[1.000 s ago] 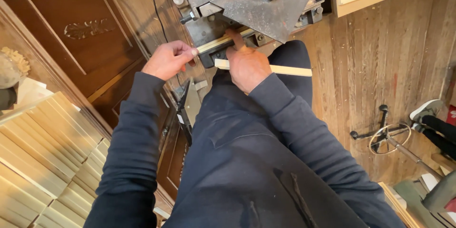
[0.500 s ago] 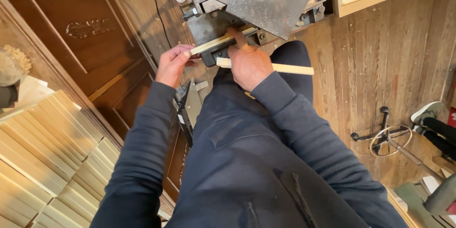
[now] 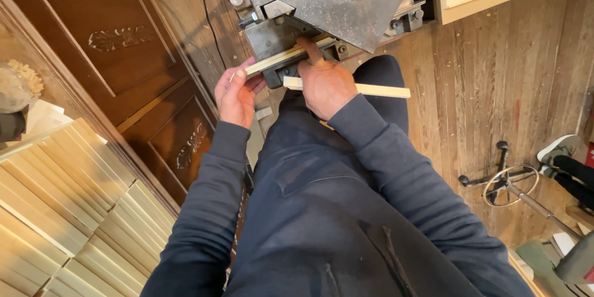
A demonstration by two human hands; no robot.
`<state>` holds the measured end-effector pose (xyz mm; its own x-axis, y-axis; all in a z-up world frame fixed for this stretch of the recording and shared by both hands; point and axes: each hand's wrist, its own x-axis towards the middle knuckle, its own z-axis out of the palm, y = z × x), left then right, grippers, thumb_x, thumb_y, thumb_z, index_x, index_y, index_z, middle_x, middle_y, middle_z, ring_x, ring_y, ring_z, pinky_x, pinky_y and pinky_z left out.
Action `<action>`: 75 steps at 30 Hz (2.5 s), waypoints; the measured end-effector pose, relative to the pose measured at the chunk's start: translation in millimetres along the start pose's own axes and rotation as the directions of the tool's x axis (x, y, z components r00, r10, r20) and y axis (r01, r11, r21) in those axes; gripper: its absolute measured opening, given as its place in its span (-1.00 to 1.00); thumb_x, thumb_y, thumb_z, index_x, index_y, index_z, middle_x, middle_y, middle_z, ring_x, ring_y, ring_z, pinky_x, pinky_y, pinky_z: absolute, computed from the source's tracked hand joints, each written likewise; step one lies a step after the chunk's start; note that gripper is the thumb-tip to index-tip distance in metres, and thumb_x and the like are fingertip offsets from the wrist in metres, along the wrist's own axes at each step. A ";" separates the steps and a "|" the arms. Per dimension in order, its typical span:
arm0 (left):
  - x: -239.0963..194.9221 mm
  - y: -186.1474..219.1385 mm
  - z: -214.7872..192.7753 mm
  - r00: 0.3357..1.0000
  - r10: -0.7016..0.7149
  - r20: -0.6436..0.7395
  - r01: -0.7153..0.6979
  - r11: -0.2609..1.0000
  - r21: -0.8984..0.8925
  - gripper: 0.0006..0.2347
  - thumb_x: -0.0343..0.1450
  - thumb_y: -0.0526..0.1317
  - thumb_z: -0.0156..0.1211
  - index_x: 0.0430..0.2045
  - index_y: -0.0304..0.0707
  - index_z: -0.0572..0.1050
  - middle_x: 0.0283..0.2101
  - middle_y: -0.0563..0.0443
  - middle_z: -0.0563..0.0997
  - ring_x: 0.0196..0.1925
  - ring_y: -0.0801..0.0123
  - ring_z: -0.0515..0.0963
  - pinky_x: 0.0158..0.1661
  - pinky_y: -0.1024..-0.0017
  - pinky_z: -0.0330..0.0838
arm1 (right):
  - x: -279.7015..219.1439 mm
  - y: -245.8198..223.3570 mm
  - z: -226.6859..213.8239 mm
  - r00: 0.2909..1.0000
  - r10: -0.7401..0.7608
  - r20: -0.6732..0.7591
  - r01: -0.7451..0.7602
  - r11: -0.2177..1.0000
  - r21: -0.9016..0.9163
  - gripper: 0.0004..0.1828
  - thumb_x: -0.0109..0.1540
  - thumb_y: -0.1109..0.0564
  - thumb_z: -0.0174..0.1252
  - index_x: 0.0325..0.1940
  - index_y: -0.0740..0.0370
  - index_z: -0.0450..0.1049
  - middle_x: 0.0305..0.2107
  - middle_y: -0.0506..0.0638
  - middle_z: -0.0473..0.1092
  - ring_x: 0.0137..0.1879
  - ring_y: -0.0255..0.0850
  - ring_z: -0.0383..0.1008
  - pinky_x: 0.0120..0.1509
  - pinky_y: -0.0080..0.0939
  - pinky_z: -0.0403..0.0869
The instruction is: Assembling wooden frame pieces using a manual or pneumatic frame joiner or underpinner in an art framing workshop.
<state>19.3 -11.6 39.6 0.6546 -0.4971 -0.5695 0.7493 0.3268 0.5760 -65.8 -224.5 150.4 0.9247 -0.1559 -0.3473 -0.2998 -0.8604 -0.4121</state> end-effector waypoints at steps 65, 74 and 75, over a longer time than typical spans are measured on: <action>-3.5 6.5 4.8 0.996 -0.061 -0.070 0.065 0.997 0.052 -0.80 0.48 -0.21 0.26 -0.14 -0.37 0.52 0.22 -0.11 0.56 0.08 0.24 0.62 0.09 0.15 0.51 | 1.6 -1.6 -9.9 0.999 -0.005 0.045 0.005 1.000 0.001 -0.74 0.08 0.22 0.19 -0.15 0.30 0.49 0.33 0.21 0.19 -0.09 0.17 0.55 -0.08 0.12 0.50; 2.4 1.2 -3.2 0.995 -0.057 -0.081 0.062 0.996 0.069 -0.83 0.46 -0.21 0.28 -0.23 -0.34 0.51 0.24 -0.13 0.55 0.04 0.23 0.63 0.00 0.20 0.54 | 2.9 -1.4 -11.8 0.999 0.014 0.052 -0.014 1.000 0.003 -0.78 0.09 0.21 0.18 -0.18 0.27 0.49 0.35 0.18 0.18 -0.09 0.17 0.54 -0.08 0.12 0.51; 4.8 -2.3 -7.3 0.995 -0.059 -0.083 0.065 0.995 0.074 -0.83 0.46 -0.22 0.29 -0.24 -0.34 0.50 0.23 -0.14 0.55 0.04 0.24 0.63 -0.02 0.20 0.54 | 3.4 -1.5 -14.2 0.995 0.030 0.097 -0.030 1.000 0.004 -0.82 0.12 0.21 0.17 -0.21 0.26 0.49 0.37 0.17 0.17 -0.10 0.16 0.54 -0.08 0.13 0.51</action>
<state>21.5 -8.9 31.3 0.6156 -0.4474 -0.6488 0.7807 0.2337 0.5796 -58.9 -230.6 161.9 0.8882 -0.1333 -0.4396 -0.3283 -0.8535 -0.4046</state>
